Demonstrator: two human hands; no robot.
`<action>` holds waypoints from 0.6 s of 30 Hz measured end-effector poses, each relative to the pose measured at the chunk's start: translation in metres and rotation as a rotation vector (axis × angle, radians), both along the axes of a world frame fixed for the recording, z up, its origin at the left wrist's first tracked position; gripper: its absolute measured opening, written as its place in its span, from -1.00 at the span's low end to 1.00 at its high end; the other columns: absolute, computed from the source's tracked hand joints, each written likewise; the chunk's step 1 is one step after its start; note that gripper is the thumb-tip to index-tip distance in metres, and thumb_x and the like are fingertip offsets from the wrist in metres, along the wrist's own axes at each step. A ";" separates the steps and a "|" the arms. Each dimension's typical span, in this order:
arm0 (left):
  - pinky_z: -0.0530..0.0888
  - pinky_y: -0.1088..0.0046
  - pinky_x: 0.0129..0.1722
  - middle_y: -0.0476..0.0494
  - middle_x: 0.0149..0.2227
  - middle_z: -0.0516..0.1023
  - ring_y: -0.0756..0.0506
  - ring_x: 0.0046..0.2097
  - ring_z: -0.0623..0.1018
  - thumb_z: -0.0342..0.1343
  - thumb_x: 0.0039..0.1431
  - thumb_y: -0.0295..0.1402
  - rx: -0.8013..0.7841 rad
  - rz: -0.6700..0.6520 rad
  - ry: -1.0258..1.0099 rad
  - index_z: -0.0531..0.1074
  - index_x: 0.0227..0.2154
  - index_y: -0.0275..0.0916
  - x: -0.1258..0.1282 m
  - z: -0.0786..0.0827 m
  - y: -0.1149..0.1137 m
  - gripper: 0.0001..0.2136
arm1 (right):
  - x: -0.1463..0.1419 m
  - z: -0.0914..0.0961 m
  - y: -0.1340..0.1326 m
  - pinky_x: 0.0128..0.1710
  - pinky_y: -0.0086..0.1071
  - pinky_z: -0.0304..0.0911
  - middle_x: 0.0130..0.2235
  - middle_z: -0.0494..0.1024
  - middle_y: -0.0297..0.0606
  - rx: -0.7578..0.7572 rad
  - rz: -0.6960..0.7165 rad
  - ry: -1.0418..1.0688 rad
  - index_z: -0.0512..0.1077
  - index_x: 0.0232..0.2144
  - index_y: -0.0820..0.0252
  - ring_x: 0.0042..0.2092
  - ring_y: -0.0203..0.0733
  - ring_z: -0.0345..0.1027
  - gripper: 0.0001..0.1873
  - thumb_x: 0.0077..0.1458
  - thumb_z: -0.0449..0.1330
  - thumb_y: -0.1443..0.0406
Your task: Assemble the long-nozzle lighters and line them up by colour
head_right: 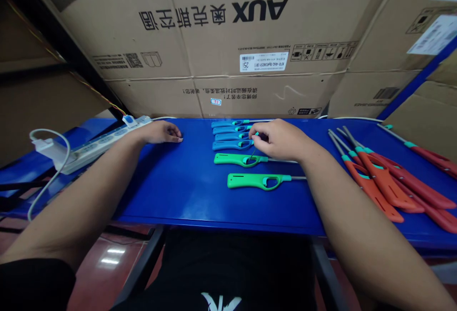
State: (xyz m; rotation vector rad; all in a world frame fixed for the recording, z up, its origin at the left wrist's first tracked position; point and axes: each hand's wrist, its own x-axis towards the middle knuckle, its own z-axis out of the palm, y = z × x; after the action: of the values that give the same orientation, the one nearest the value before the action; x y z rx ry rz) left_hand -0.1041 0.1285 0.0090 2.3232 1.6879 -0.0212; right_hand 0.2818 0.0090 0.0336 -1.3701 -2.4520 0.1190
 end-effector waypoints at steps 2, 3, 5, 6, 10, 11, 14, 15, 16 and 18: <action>0.40 0.50 -0.32 -0.06 -0.31 0.65 -0.07 -0.31 0.56 0.19 -0.10 0.01 0.003 -0.002 -0.002 0.57 -0.26 -0.19 0.002 0.000 0.000 -0.57 | 0.000 0.001 0.000 -0.43 -0.40 0.08 -0.45 0.53 -0.33 -0.001 0.002 0.000 0.52 -0.25 0.17 -0.47 -0.26 0.31 -0.75 0.13 0.09 0.22; 0.39 0.49 -0.32 -0.06 -0.31 0.65 -0.07 -0.31 0.55 0.18 -0.10 0.00 0.004 -0.005 -0.002 0.57 -0.26 -0.19 0.003 0.000 0.000 -0.58 | 0.000 0.001 -0.001 -0.43 -0.40 0.08 -0.46 0.53 -0.33 -0.001 0.002 0.000 0.52 -0.25 0.17 -0.47 -0.26 0.31 -0.75 0.13 0.09 0.22; 0.39 0.49 -0.33 -0.06 -0.33 0.64 -0.07 -0.33 0.54 0.18 -0.09 -0.02 0.008 -0.011 0.000 0.58 -0.28 -0.20 0.004 0.000 0.000 -0.60 | 0.000 0.001 -0.001 -0.43 -0.40 0.08 -0.46 0.53 -0.33 -0.004 -0.003 0.002 0.52 -0.25 0.16 -0.47 -0.26 0.30 -0.75 0.13 0.09 0.22; 0.38 0.49 -0.33 -0.06 -0.34 0.64 -0.07 -0.34 0.53 0.17 -0.09 -0.03 0.010 -0.014 0.001 0.58 -0.29 -0.20 0.005 0.000 0.000 -0.62 | 0.000 0.001 -0.001 -0.44 -0.40 0.08 -0.46 0.53 -0.34 -0.004 -0.005 0.004 0.52 -0.25 0.16 -0.48 -0.27 0.30 -0.76 0.12 0.09 0.22; 0.37 0.49 -0.34 -0.03 -0.36 0.64 -0.06 -0.35 0.52 0.17 -0.09 -0.04 0.012 -0.017 0.003 0.59 -0.33 -0.18 0.006 0.000 -0.001 -0.65 | 0.000 -0.001 0.000 -0.44 -0.41 0.09 -0.46 0.53 -0.34 0.011 0.001 0.015 0.52 -0.26 0.15 -0.48 -0.27 0.31 -0.77 0.12 0.10 0.22; 0.38 0.49 -0.35 -0.03 -0.36 0.64 -0.06 -0.35 0.52 0.17 -0.09 -0.04 0.010 -0.017 0.001 0.59 -0.33 -0.18 0.006 0.000 -0.002 -0.65 | 0.000 -0.001 0.000 -0.44 -0.41 0.10 -0.46 0.53 -0.34 0.009 0.012 0.019 0.52 -0.26 0.15 -0.48 -0.27 0.31 -0.77 0.12 0.10 0.22; 0.40 0.50 -0.32 -0.03 -0.34 0.65 -0.07 -0.32 0.54 0.18 -0.07 -0.04 0.013 -0.020 -0.013 0.58 -0.32 -0.18 0.005 0.003 -0.002 -0.65 | 0.003 0.002 -0.002 -0.43 -0.40 0.14 -0.48 0.52 -0.36 0.001 0.038 0.065 0.53 -0.23 0.14 -0.49 -0.27 0.32 -0.76 0.14 0.11 0.21; 0.41 0.49 -0.30 -0.03 -0.32 0.66 -0.07 -0.31 0.55 0.17 -0.04 -0.04 0.022 -0.023 -0.024 0.58 -0.31 -0.18 0.006 0.005 -0.004 -0.66 | 0.006 0.005 -0.004 -0.42 -0.40 0.16 -0.46 0.54 -0.35 0.016 0.031 0.100 0.54 -0.21 0.13 -0.47 -0.26 0.34 -0.76 0.15 0.12 0.21; 0.42 0.48 -0.28 -0.05 -0.31 0.66 -0.07 -0.30 0.55 0.15 0.01 -0.04 0.047 -0.025 -0.043 0.58 -0.28 -0.19 0.010 0.006 -0.006 -0.65 | 0.009 0.010 -0.007 -0.40 -0.39 0.20 -0.42 0.57 -0.33 0.045 0.009 0.147 0.54 -0.20 0.12 -0.43 -0.25 0.38 -0.76 0.16 0.13 0.20; 0.45 0.44 -0.21 -0.10 -0.25 0.66 -0.10 -0.24 0.57 0.07 0.13 -0.06 0.155 -0.043 -0.114 0.57 -0.22 -0.22 0.025 0.009 -0.017 -0.64 | 0.016 0.020 -0.017 -0.34 -0.37 0.28 -0.33 0.62 -0.27 0.142 -0.076 0.284 0.56 -0.17 0.12 -0.35 -0.20 0.45 -0.75 0.17 0.17 0.18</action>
State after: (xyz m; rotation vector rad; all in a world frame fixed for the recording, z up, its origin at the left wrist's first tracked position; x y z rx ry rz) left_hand -0.0787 0.1116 0.0180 2.4207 1.6368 0.2368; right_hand 0.2981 -0.0080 0.0539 -1.2862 -2.1308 0.1112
